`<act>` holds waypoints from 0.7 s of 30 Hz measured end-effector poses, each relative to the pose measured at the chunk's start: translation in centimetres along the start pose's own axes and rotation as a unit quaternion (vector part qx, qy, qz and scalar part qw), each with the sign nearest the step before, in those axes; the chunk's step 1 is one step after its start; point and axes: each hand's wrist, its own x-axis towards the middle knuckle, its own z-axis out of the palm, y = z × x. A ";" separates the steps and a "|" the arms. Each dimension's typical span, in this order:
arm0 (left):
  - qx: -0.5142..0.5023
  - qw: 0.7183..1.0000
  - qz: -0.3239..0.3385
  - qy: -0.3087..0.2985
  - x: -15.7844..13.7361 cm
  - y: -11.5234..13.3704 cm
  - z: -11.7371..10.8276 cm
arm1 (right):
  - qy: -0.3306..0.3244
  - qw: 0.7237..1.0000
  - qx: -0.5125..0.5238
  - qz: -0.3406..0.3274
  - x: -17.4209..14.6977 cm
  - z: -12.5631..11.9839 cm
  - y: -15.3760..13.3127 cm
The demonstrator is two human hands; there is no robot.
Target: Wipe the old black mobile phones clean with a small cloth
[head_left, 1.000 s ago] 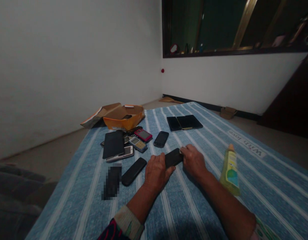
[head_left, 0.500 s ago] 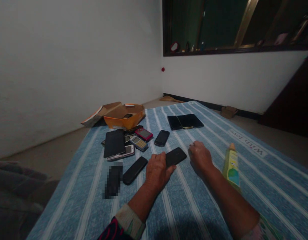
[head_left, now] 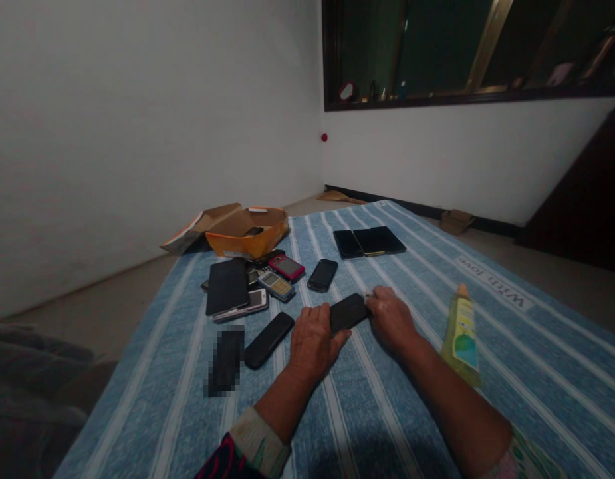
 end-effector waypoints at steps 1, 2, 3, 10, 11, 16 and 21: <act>-0.001 1.000 -0.001 -0.001 0.0 0.0 0.0 | 0.007 1.000 0.006 0.006 0.0 0.0 0.1; -0.003 1.000 0.000 -0.001 0.0 0.0 0.1 | 0.016 1.000 0.019 -0.002 0.0 -0.1 -0.1; -0.006 1.000 0.001 0.000 0.0 -0.1 0.1 | 0.025 0.999 0.035 -0.022 -0.2 -0.1 -0.6; -0.018 1.000 0.020 0.000 -0.1 -0.6 0.2 | 0.010 0.985 0.088 -0.145 -1.1 0.0 -4.5; -0.018 1.000 0.017 0.001 -0.1 -0.6 0.2 | 0.005 0.988 0.080 -0.128 -1.0 0.0 -4.2; -0.027 1.000 0.007 0.004 0.1 -0.6 0.0 | -0.029 0.998 0.017 0.059 0.5 -0.1 0.7; -0.030 0.999 0.004 0.016 0.1 -1.0 0.2 | 0.011 0.981 0.066 0.183 1.1 0.2 4.4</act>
